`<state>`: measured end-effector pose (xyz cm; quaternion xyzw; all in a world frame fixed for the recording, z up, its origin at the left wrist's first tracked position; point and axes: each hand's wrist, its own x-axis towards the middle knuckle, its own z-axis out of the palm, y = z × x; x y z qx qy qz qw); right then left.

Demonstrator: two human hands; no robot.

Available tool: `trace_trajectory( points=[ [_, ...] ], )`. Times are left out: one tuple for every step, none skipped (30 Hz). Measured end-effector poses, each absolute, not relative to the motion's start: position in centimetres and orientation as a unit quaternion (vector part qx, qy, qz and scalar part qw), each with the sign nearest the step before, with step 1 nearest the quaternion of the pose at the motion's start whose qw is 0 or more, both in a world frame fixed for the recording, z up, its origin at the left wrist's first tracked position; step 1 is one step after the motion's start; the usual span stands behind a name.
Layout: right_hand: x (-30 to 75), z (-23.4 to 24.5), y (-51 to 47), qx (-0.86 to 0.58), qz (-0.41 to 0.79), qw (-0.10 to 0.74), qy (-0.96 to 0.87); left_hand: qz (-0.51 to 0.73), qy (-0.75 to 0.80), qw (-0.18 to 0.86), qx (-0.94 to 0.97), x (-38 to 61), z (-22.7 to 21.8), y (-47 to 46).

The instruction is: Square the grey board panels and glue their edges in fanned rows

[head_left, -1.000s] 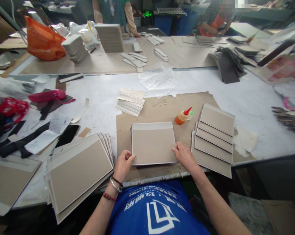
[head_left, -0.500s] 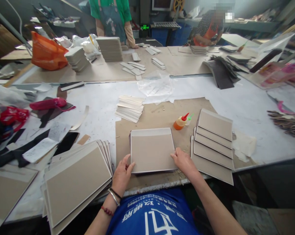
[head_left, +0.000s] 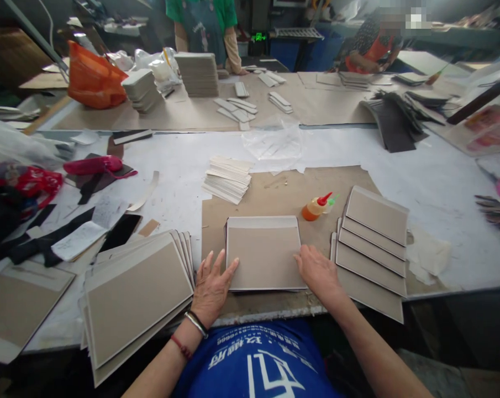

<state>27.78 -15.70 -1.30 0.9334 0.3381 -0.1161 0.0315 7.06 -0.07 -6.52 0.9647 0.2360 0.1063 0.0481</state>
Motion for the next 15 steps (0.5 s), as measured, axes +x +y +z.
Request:
trace_trajectory(
  points=[
    [27.6, -1.3, -15.1, 0.933, -0.082, 0.004, 0.351, 0.104, 0.236, 0.046, 0.965, 7.1, -6.5, -0.1],
    [27.3, -1.5, -14.5, 0.926, -0.051, -0.029, 0.373, 0.102, 0.238, 0.045, 0.965, 7.0, -6.5, -0.1],
    [27.1, -1.8, -13.8, 0.914, -0.025, -0.063, 0.4, 0.1, 0.24, 0.044, 0.965, 7.0, -6.5, -0.1],
    [26.8, -2.4, -13.1, 0.897, -0.008, -0.093, 0.431, 0.097, 0.242, 0.045, 0.964, 7.0, -6.6, -0.1],
    [26.4, -3.1, -12.5, 0.88, 0.002, -0.115, 0.46, 0.096, 0.244, 0.046, 0.964, 7.0, -6.6, -0.2],
    [26.1, -3.8, -12.0, 0.867, 0.005, -0.128, 0.482, 0.094, 0.247, 0.047, 0.963, 6.9, -6.6, -0.2],
    [25.7, -4.6, -11.6, 0.858, 0.001, -0.133, 0.495, 0.093, 0.248, 0.048, 0.963, 6.9, -6.6, -0.2],
    [25.4, -5.2, -11.3, 0.854, -0.005, -0.136, 0.502, 0.093, 0.25, 0.049, 0.963, 6.9, -6.5, -0.2],
    [25.1, -5.8, -11.1, 0.853, -0.009, -0.137, 0.504, 0.091, 0.251, 0.048, 0.963, 6.9, -6.5, -0.2],
    [24.9, -6.2, -11.0, 0.852, -0.012, -0.138, 0.504, 0.09, 0.252, 0.047, 0.962, 6.9, -6.5, -0.2],
    [24.7, -6.5, -11.0, 0.852, -0.011, -0.141, 0.504, 0.089, 0.252, 0.046, 0.962, 6.9, -6.5, -0.2],
    [24.7, -6.6, -11.1, 0.85, -0.007, -0.147, 0.506, 0.089, 0.254, 0.048, 0.962, 6.8, -6.6, -0.2],
    [24.8, -6.7, -11.2, 0.846, -0.003, -0.157, 0.509, 0.089, 0.256, 0.055, 0.961, 6.8, -6.8, -0.2],
    [25.0, -6.6, -11.4, 0.842, 0.003, -0.174, 0.511, 0.091, 0.258, 0.069, 0.959, 6.8, -7.1, -0.2],
    [25.4, -6.6, -11.7, 0.841, 0.013, -0.197, 0.504, 0.096, 0.26, 0.093, 0.956, 6.7, -7.5, -0.2]
  ],
)
